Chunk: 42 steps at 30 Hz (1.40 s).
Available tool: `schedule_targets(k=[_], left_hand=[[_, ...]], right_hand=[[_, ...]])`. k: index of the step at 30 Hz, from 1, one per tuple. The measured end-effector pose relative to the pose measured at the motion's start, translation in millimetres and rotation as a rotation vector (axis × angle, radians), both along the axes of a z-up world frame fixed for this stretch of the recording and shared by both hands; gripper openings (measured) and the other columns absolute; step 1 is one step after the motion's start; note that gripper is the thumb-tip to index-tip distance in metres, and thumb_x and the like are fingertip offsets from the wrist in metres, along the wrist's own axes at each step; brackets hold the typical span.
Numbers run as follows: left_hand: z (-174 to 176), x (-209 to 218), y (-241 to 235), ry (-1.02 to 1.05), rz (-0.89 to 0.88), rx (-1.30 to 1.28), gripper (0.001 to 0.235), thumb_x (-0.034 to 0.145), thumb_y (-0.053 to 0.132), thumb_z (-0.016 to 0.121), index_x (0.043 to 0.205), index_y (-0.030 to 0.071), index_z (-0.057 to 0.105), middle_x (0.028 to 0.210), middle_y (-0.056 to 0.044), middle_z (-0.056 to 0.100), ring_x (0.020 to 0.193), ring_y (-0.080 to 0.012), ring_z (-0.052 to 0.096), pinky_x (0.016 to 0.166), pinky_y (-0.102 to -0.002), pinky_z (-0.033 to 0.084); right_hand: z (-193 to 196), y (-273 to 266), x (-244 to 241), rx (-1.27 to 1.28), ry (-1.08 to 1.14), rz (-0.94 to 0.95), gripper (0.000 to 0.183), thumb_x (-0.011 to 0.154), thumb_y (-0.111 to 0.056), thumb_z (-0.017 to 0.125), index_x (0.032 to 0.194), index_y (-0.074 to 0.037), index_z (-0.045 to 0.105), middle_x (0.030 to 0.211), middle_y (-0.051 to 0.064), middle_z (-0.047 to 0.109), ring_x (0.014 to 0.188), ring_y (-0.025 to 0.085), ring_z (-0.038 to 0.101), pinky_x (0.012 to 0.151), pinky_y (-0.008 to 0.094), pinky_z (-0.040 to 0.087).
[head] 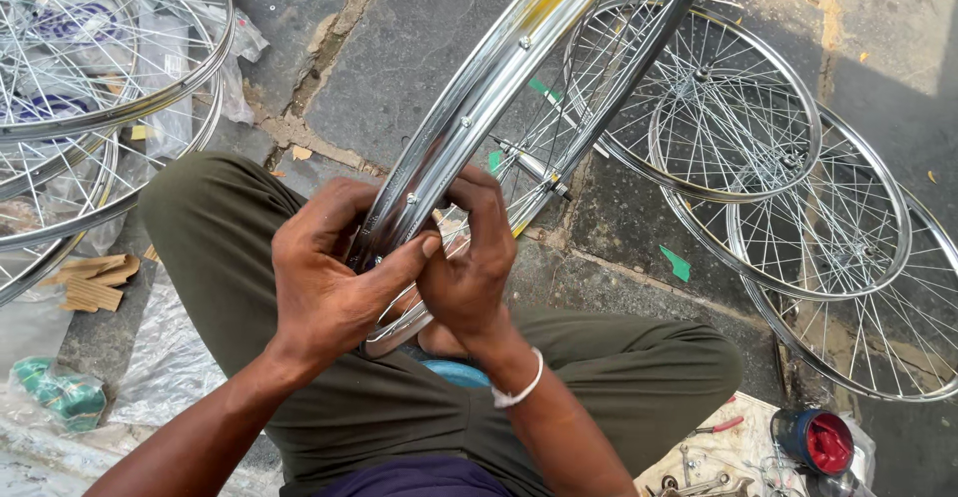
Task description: The person sits on the ground and repeatedly inserts small metal pieces into holes along the rim of a bicycle wheel. They rotate the wheel to access different sections and continue inserting pieces around the circumference.
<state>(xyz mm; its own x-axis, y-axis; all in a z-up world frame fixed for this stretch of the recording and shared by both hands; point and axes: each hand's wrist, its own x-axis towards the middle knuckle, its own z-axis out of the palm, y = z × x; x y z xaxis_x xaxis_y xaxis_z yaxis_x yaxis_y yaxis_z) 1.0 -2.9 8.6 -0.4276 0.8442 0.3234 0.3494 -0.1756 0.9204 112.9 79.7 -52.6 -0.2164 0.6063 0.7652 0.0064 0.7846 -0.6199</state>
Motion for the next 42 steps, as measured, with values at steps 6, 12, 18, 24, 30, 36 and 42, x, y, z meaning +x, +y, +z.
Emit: schedule_targets(k=[6,12,18,24,30,36,42], left_hand=[[-3,-13,-1,-0.005,-0.202,0.015,0.053,0.082,0.021,0.086,0.126,-0.002,0.068,0.109,-0.009,0.068,0.083,-0.0114,0.064,0.069,-0.023,0.053],[-24,-5,-17,0.217,-0.196,0.238,0.074,0.082,0.024,0.083,0.141,-0.004,0.049,0.12,-0.014,0.06,0.108,-0.0204,0.063,0.091,-0.032,0.053],[-27,-6,-6,-0.154,-0.34,0.046,0.068,0.086,0.013,0.082,0.144,-0.003,0.049,0.12,-0.012,0.066,0.104,-0.0135,0.066,0.084,-0.028,0.059],[1,-8,16,-0.034,-0.16,0.012,0.055,0.081,0.02,0.088,0.126,-0.001,0.064,0.107,-0.009,0.071,0.092,-0.0115,0.068,0.077,-0.026,0.057],[2,-6,12,-0.166,-0.184,-0.03,0.046,0.082,0.025,0.087,0.116,0.001,0.067,0.096,-0.005,0.076,0.086,-0.0083,0.071,0.073,-0.024,0.058],[-7,-10,12,-0.155,-0.221,-0.02,0.05,0.083,0.029,0.086,0.119,0.0,0.066,0.097,-0.007,0.073,0.088,-0.0101,0.072,0.076,-0.026,0.061],[-9,-8,9,-0.095,-0.122,0.017,0.061,0.082,0.035,0.086,0.125,-0.001,0.061,0.112,-0.008,0.07,0.099,-0.0127,0.072,0.084,-0.028,0.062]], right_hand=[[18,-26,9,-0.152,0.052,0.058,0.035,0.11,-0.026,0.061,0.132,0.0,0.054,0.136,0.017,0.061,0.127,0.027,0.063,0.109,0.037,0.053],[16,15,50,-0.479,0.078,0.117,0.016,0.105,-0.011,0.07,0.114,0.001,0.066,0.108,0.015,0.069,0.099,0.02,0.066,0.09,0.032,0.055],[-3,-9,51,-0.259,-0.158,-0.04,0.032,0.099,-0.014,0.074,0.126,0.001,0.066,0.12,0.013,0.071,0.114,0.022,0.07,0.101,0.035,0.055],[35,37,50,-0.636,0.026,0.571,0.048,0.092,-0.013,0.073,0.135,0.002,0.059,0.125,0.012,0.068,0.121,0.022,0.064,0.108,0.037,0.051],[49,47,46,-0.556,-0.177,0.633,0.04,0.095,-0.007,0.073,0.131,0.005,0.061,0.125,0.014,0.07,0.122,0.023,0.067,0.112,0.038,0.052],[41,32,51,-0.441,-0.267,0.45,0.031,0.095,-0.007,0.071,0.124,0.003,0.063,0.12,0.015,0.072,0.119,0.024,0.07,0.107,0.039,0.055],[37,12,21,0.038,-0.27,-0.165,0.023,0.091,-0.013,0.076,0.104,-0.002,0.061,0.11,0.014,0.065,0.103,0.022,0.066,0.084,0.035,0.054]])
